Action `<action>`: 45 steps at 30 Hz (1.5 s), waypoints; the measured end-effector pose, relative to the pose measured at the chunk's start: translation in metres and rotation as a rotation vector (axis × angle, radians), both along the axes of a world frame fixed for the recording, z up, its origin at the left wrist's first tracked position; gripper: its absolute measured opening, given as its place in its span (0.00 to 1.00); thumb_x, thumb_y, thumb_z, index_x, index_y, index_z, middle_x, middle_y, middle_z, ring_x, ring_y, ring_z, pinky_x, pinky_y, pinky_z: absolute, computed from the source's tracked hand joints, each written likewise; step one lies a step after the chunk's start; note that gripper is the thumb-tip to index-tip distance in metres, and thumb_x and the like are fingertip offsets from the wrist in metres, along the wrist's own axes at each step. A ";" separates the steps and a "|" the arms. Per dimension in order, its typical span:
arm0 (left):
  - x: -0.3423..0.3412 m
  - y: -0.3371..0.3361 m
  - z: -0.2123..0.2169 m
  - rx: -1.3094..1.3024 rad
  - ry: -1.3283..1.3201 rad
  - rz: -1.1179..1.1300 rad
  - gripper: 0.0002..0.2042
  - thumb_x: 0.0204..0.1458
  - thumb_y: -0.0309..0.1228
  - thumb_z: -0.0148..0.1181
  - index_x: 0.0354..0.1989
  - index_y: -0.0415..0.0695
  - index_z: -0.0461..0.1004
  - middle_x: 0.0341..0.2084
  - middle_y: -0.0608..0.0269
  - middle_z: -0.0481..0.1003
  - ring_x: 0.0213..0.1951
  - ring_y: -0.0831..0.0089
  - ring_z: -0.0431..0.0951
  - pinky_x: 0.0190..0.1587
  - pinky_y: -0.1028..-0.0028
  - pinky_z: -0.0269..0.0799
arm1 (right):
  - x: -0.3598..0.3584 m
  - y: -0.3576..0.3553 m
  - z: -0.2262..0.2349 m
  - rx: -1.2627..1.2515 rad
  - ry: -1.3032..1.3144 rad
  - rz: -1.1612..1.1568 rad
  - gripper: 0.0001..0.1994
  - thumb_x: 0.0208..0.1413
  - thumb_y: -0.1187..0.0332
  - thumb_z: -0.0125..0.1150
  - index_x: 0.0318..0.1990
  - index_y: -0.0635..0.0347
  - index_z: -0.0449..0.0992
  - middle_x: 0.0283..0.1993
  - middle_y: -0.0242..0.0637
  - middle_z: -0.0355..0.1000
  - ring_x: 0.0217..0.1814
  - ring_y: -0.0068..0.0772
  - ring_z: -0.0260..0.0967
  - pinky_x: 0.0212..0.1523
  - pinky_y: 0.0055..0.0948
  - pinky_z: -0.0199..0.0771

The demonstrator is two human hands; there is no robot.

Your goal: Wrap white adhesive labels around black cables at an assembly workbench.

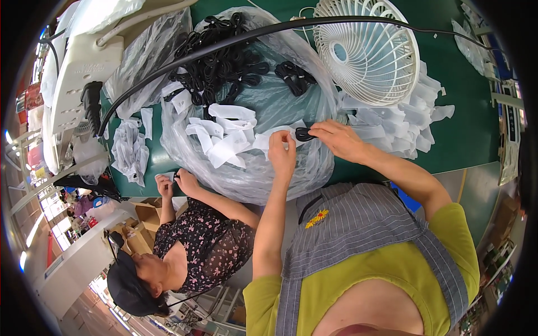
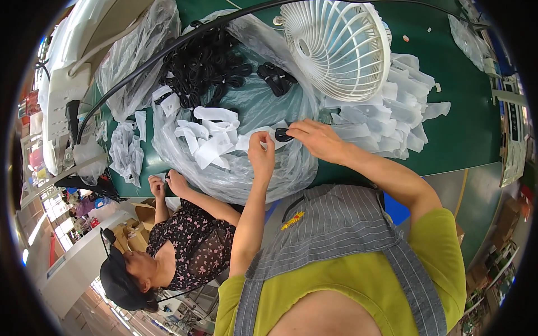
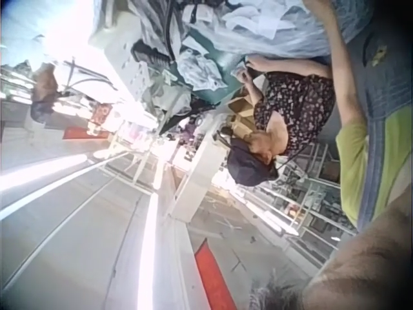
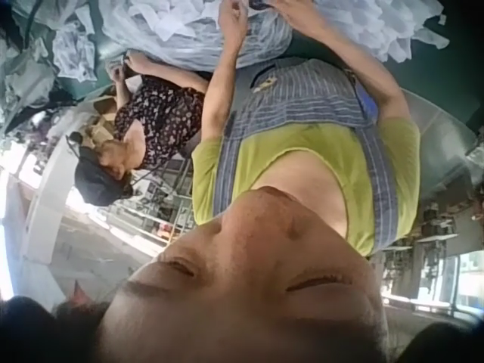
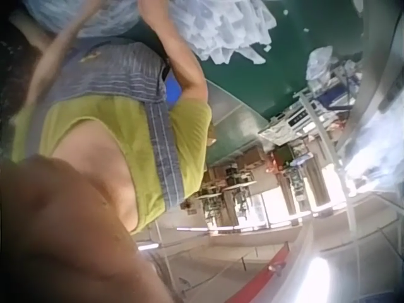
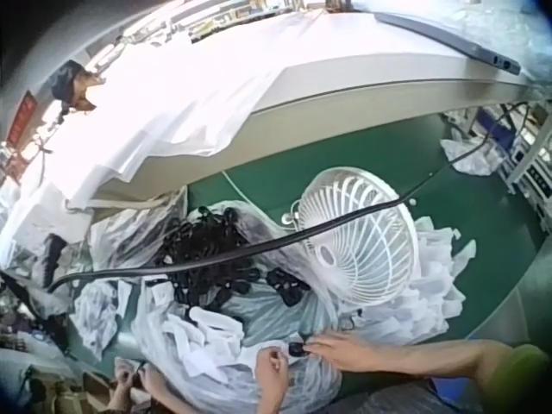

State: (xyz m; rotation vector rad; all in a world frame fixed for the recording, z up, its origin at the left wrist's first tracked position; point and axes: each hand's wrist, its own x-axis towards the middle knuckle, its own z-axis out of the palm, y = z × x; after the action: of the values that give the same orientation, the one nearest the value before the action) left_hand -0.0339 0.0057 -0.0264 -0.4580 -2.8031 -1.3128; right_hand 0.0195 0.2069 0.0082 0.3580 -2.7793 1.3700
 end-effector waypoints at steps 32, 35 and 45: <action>-0.002 0.005 0.014 0.074 0.141 -0.121 0.08 0.46 0.17 0.59 0.35 0.39 0.72 0.36 0.54 0.74 0.40 0.56 0.74 0.42 0.64 0.70 | -0.005 0.002 0.010 -0.203 -0.092 -0.259 0.15 0.53 0.76 0.60 0.49 0.56 0.73 0.51 0.38 0.71 0.46 0.45 0.74 0.45 0.37 0.75; -0.003 0.007 0.018 0.069 0.171 -0.128 0.08 0.46 0.17 0.60 0.35 0.39 0.72 0.36 0.54 0.74 0.41 0.56 0.74 0.42 0.63 0.70 | -0.004 0.002 0.004 -0.194 -0.072 -0.188 0.14 0.53 0.76 0.60 0.48 0.57 0.73 0.52 0.38 0.71 0.48 0.45 0.73 0.45 0.37 0.75; 0.006 0.020 0.034 0.016 0.273 -0.211 0.09 0.47 0.18 0.59 0.36 0.40 0.70 0.43 0.54 0.73 0.46 0.55 0.72 0.50 0.62 0.65 | -0.012 -0.006 0.026 -0.038 -0.016 -0.232 0.22 0.50 0.72 0.65 0.54 0.56 0.69 0.57 0.38 0.67 0.45 0.41 0.74 0.40 0.34 0.77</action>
State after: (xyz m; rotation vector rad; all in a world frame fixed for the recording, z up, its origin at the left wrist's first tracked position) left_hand -0.0277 0.0262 0.0074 -0.8807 -2.5733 -1.1962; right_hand 0.0075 0.2009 0.0341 0.0216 -2.6982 1.3733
